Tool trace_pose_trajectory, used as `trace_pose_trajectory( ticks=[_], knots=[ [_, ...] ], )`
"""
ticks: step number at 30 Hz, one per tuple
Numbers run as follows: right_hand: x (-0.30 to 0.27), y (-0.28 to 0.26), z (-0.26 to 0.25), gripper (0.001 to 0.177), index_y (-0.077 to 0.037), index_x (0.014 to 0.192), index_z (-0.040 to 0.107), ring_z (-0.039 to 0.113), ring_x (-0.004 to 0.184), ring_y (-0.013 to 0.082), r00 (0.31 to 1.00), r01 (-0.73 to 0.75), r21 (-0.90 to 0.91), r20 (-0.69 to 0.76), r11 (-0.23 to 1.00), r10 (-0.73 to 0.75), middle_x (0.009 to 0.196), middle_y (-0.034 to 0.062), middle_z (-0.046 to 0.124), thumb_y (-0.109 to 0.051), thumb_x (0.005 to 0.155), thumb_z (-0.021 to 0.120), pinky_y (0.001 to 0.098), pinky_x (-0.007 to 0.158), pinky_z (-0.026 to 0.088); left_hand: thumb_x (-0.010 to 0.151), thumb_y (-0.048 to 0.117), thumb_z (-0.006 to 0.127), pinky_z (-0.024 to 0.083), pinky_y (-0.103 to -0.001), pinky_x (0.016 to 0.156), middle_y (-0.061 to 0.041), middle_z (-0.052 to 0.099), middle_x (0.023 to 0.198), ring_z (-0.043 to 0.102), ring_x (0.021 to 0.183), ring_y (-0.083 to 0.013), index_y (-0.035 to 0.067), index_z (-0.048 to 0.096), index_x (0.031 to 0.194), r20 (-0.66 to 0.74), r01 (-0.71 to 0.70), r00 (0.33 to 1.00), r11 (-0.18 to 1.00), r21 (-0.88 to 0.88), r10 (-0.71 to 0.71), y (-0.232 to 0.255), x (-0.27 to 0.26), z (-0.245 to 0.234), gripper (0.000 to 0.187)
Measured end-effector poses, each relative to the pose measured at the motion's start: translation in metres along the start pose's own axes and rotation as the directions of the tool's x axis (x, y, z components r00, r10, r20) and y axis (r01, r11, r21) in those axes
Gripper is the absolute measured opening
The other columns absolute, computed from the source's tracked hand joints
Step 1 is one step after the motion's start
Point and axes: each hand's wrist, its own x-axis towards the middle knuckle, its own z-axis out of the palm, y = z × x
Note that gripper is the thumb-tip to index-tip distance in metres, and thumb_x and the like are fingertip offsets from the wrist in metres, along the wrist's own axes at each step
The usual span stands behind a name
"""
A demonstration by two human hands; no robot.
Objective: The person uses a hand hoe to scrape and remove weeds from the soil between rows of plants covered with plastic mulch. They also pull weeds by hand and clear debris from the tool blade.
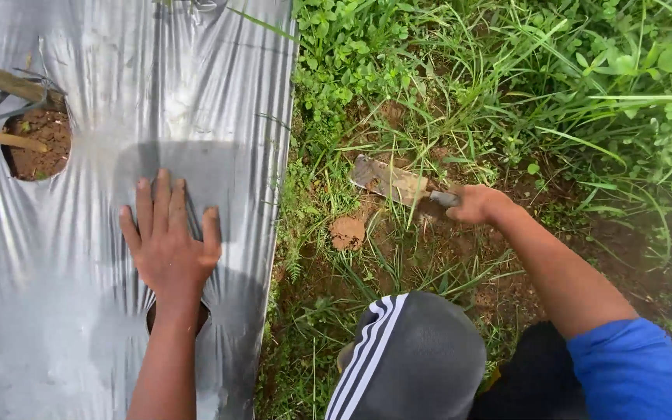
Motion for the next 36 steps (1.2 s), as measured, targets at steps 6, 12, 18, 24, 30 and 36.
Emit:
trace_pose_trajectory(
  ticks=[6,12,18,24,30,36],
  knots=[
    [-0.004,0.002,-0.048,0.046,-0.019,0.124,0.068,0.079,0.095,0.0269,0.997,-0.053,-0.521,-0.071,0.852,0.019,0.096,0.0115,0.078,-0.027,0.081,0.053,0.0422,0.088,0.063,0.089,0.044,0.084,0.025,-0.049,0.127,-0.008,0.065,0.156,0.051,0.150,-0.0283,0.013,0.076,0.139,0.022,0.007,1.000,0.998,0.068,-0.008,-0.003,0.002,0.009,0.059],
    [-0.120,-0.025,-0.122,0.053,-0.022,0.140,0.046,0.082,0.084,0.0202,0.992,-0.046,-0.646,0.058,0.762,0.109,0.095,0.0062,0.081,-0.057,0.103,0.033,0.0393,0.082,0.068,0.098,0.072,0.049,0.016,-0.043,0.132,0.014,0.057,0.162,0.041,0.156,-0.0132,0.034,0.072,0.143,0.251,-0.092,0.968,0.888,0.450,-0.026,0.006,0.019,-0.013,0.063],
    [-0.150,0.037,-0.117,0.042,-0.027,0.125,0.045,0.065,0.051,0.0001,0.978,-0.086,-0.812,0.041,0.578,0.204,0.059,-0.0138,0.060,-0.058,0.106,0.023,0.0156,0.049,0.063,0.099,0.070,0.049,0.022,-0.048,0.126,0.007,0.057,0.161,0.045,0.153,-0.0156,0.027,0.073,0.141,0.276,-0.096,0.961,0.935,0.343,-0.003,0.004,0.022,-0.009,0.065],
    [-0.110,0.048,-0.089,0.018,-0.028,0.114,0.050,0.078,0.069,0.0133,0.949,-0.216,-0.532,0.082,0.819,0.304,0.080,-0.0031,0.078,-0.041,0.105,0.041,0.0304,0.069,0.071,0.099,0.078,0.041,0.008,-0.047,0.134,0.015,0.056,0.165,0.046,0.155,-0.0090,0.035,0.070,0.146,0.357,-0.140,0.933,0.864,0.485,-0.049,0.003,0.011,-0.001,0.070],
    [-0.041,0.032,-0.073,0.043,-0.027,0.128,0.047,0.079,0.084,0.0313,0.995,-0.084,-0.328,0.025,0.941,0.098,0.095,0.0125,0.078,-0.058,0.101,0.035,0.0485,0.078,0.066,0.106,0.059,0.054,0.021,-0.052,0.129,-0.003,0.074,0.152,0.056,0.150,-0.0228,0.014,0.081,0.135,0.215,-0.113,0.975,0.956,0.273,0.053,0.006,0.017,-0.001,0.060],
    [0.045,-0.004,-0.036,0.061,-0.013,0.147,0.047,0.049,0.046,0.0170,0.990,0.095,0.092,-0.111,0.991,-0.085,0.055,0.0007,0.048,-0.053,0.104,0.033,0.0332,0.042,0.046,0.107,0.048,0.061,0.034,-0.060,0.118,-0.007,0.073,0.149,0.054,0.147,-0.0259,0.009,0.081,0.133,0.192,-0.099,0.979,0.975,0.200,0.060,0.009,0.024,-0.007,0.051]
  ],
)
